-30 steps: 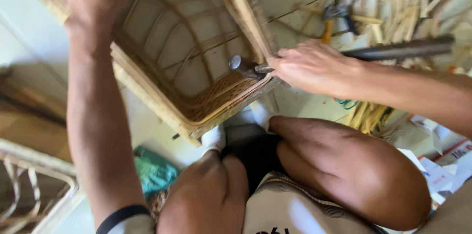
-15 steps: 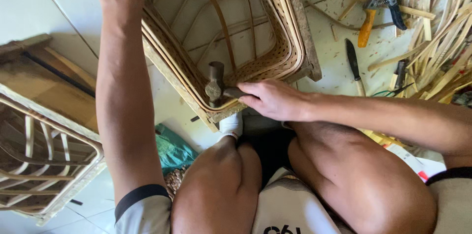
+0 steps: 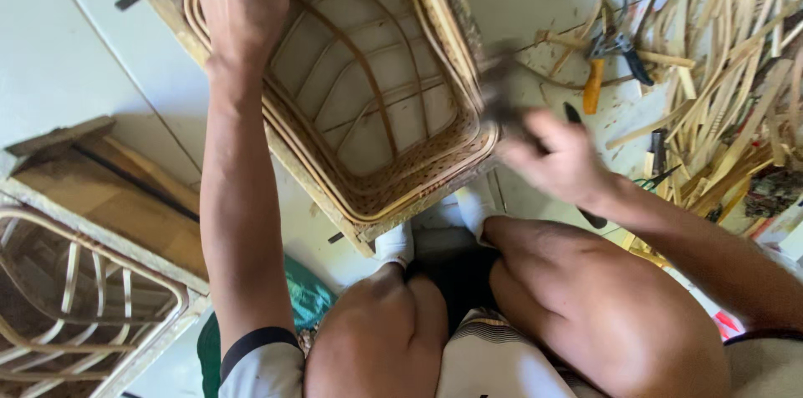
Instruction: The person weaves thin wooden strips into a rectangular basket frame. They use a hammer to tap strips into place, a screwdriver to adjust the weave, and pliers to trim excess material. The basket gradually takes shape as more strips are added.
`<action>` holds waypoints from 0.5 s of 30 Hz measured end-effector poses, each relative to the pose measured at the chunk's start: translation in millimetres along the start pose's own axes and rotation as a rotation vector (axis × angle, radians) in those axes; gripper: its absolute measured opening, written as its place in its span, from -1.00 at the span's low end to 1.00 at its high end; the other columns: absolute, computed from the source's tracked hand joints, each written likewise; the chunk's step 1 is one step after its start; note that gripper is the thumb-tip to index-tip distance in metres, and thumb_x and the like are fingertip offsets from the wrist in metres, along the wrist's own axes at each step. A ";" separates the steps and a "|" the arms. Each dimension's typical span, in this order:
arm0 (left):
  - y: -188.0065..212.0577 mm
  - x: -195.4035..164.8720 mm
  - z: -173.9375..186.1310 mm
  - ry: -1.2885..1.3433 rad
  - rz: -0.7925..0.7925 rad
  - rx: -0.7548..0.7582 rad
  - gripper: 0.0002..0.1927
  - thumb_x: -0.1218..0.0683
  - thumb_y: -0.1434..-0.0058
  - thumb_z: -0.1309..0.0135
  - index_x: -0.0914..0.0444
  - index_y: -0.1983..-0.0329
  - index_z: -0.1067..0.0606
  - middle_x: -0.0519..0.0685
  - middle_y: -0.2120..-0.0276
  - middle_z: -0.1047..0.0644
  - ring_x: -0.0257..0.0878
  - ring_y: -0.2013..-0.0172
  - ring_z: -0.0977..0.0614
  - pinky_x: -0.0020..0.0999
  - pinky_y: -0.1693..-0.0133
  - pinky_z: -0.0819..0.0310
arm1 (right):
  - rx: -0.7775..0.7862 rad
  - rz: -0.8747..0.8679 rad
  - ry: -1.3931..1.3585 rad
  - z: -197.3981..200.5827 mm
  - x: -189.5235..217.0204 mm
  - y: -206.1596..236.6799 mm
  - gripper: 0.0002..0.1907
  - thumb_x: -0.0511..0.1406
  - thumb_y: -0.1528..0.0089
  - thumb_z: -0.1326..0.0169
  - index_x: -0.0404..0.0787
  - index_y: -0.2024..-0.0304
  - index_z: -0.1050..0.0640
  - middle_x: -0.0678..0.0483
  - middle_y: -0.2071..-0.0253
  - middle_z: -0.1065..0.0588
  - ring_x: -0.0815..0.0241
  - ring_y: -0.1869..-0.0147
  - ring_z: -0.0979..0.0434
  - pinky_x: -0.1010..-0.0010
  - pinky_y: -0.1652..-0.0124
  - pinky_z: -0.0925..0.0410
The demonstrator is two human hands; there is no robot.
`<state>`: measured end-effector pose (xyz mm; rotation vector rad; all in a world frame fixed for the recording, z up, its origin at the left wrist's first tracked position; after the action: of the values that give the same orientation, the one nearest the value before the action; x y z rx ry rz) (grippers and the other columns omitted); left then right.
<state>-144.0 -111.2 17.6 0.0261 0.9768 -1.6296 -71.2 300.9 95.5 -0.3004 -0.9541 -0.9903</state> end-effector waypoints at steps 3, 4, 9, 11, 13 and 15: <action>-0.2 2.0 -0.6 0.036 0.006 0.025 -0.92 0.24 -0.20 -0.30 0.27 0.26 -0.62 -0.02 0.09 -0.68 -0.05 -0.03 -0.61 -0.05 -0.09 -0.34 | -0.277 -0.202 0.203 41.5 -56.7 49.7 -0.83 -0.33 -0.40 -0.13 -0.35 0.09 -0.49 0.09 0.49 -0.45 0.30 0.47 -0.43 0.43 0.45 -0.32; -0.1 3.6 -1.8 0.028 0.006 0.029 -0.92 0.26 -0.20 -0.29 0.28 0.28 -0.60 -0.03 0.01 -0.70 -0.06 -0.10 -0.61 -0.04 -0.12 -0.30 | -0.308 -0.265 0.170 43.9 -76.6 67.7 -0.83 -0.31 -0.40 -0.12 -0.33 0.12 -0.47 0.06 0.49 -0.46 0.28 0.48 -0.45 0.41 0.46 -0.33; 4.1 12.2 -15.0 0.004 0.034 0.034 -0.93 0.19 -0.30 -0.34 0.21 0.22 -0.65 -0.06 -0.13 -0.67 0.02 -0.25 -0.54 -0.01 -0.22 -0.28 | -0.281 -0.539 0.379 -6.2 -151.3 150.3 -0.73 -0.15 -0.38 -0.18 -0.22 0.07 -0.52 -0.18 0.33 -0.52 -0.10 0.30 -0.53 0.18 0.25 -0.39; 3.5 17.7 -20.9 -0.033 0.066 0.035 -0.93 0.12 -0.34 -0.39 0.16 0.20 -0.68 -0.09 -0.13 -0.66 0.02 -0.26 -0.53 0.02 -0.26 -0.25 | -0.256 -0.734 0.301 -33.4 -172.7 171.1 -0.62 -0.08 -0.31 -0.16 -0.14 -0.06 -0.58 -0.18 0.28 -0.56 -0.14 0.24 -0.59 0.13 0.20 -0.40; 2.2 22.9 -25.6 -0.070 0.101 0.062 -0.89 0.06 -0.38 -0.41 0.13 0.22 -0.69 -0.13 -0.11 -0.65 0.01 -0.26 -0.52 0.08 -0.30 -0.21 | -0.267 -0.814 0.301 -56.7 -191.4 174.0 -0.60 -0.08 -0.28 -0.19 -0.13 -0.07 -0.58 -0.17 0.29 -0.59 -0.09 0.24 -0.61 0.14 0.19 -0.42; 4.2 24.8 -25.1 -0.051 0.118 0.082 -0.90 0.11 -0.31 -0.38 0.20 0.19 -0.67 -0.08 -0.14 -0.65 0.03 -0.28 -0.50 0.07 -0.31 -0.21 | -0.260 -0.856 0.279 -69.7 -203.7 170.8 -0.61 -0.10 -0.29 -0.17 -0.13 -0.08 -0.58 -0.14 0.26 -0.60 -0.04 0.21 -0.62 0.19 0.17 -0.43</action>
<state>-160.3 -116.0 -13.5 0.0959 0.8531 -1.5540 65.1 468.5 -74.3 0.0562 -0.6885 -1.8927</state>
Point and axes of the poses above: each hand's wrist, its own y-axis away from the middle knuckle, its own z-axis out of the back of the hand, x = y × z, the point moved 3 cm from there along -y, towards the middle knuckle
